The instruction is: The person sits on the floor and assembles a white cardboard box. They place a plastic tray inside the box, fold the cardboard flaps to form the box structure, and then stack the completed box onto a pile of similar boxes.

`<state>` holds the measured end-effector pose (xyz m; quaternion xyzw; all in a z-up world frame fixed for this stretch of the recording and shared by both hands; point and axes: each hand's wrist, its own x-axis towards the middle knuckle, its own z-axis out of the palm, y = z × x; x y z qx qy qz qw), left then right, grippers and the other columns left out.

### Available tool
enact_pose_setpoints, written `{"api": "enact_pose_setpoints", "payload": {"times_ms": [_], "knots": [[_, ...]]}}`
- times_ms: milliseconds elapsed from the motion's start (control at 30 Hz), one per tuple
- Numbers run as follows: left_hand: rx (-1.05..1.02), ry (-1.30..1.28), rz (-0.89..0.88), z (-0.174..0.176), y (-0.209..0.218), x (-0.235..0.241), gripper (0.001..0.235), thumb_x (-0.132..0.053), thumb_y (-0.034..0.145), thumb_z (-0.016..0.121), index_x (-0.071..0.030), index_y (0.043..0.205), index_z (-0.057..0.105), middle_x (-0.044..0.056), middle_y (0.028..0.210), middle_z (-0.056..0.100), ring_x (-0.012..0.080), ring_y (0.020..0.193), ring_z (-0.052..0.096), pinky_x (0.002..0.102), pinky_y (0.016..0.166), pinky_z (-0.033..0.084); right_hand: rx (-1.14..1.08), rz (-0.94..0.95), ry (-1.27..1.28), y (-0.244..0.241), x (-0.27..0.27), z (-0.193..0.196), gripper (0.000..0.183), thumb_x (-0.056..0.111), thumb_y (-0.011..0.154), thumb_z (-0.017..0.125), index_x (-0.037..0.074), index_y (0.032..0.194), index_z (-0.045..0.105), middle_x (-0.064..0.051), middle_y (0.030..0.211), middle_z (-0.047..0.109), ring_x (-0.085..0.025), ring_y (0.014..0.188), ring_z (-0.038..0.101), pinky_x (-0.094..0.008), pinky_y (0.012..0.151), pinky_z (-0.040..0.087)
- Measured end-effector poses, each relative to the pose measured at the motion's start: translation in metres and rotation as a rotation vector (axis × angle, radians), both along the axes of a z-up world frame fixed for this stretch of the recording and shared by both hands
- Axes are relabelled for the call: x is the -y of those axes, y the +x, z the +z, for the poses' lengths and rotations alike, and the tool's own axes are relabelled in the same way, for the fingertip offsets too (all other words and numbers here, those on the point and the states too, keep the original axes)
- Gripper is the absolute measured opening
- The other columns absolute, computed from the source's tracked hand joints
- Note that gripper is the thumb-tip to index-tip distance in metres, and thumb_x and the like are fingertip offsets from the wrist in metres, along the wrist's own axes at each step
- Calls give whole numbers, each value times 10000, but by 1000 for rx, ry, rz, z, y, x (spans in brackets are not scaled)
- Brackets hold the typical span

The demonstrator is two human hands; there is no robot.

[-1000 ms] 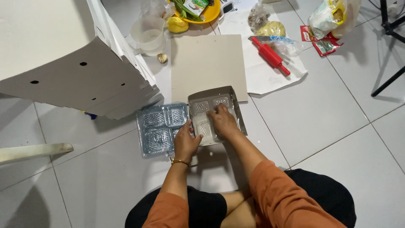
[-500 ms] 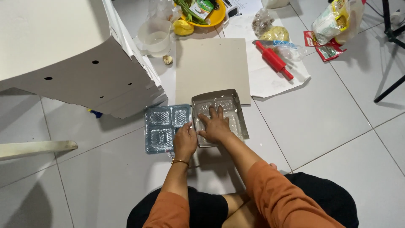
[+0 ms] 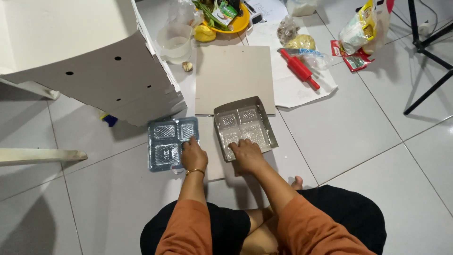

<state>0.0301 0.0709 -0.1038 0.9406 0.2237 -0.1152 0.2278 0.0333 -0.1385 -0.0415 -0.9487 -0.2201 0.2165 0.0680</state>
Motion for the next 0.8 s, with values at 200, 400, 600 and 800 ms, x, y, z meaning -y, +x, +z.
{"api": "enact_pose_setpoints", "payload": {"times_ms": [200, 400, 600, 800], "knots": [[141, 186, 36, 35, -9, -2, 774, -145, 822, 796, -105, 1515, 452, 169, 1324, 487, 376, 1231, 511, 498, 948, 538, 480, 7, 221, 15, 9, -47, 146, 202, 943, 545, 212, 975, 688, -66, 809, 657, -279, 762, 658, -390, 614, 487], [112, -7, -681, 12, -14, 52, 754, -362, 712, 883, -110, 1366, 605, 144, 1411, 525, 353, 1395, 427, 465, 1114, 409, 679, 59, 232, 82, -10, -34, 120, 155, 891, 572, 215, 931, 667, -71, 827, 642, -295, 768, 667, -409, 602, 528], [12, -30, -872, 64, -16, 68, 936, -291, 557, 970, -75, 1389, 600, 235, 1485, 494, 421, 1421, 412, 503, 1037, 509, 550, 135, 105, 127, -11, -81, 210, 130, 898, 588, 169, 1076, 691, -112, 957, 691, -329, 919, 698, -438, 748, 549], [-3, 54, -905, 84, -22, 74, 957, -384, 530, 970, -113, 1376, 614, 242, 1525, 439, 430, 1449, 374, 537, 990, 529, 636, -60, 203, 83, -8, -57, 761, 317, 708, 871, 231, 1393, 550, -198, 1357, 574, -431, 1293, 544, -564, 1012, 449]]}}
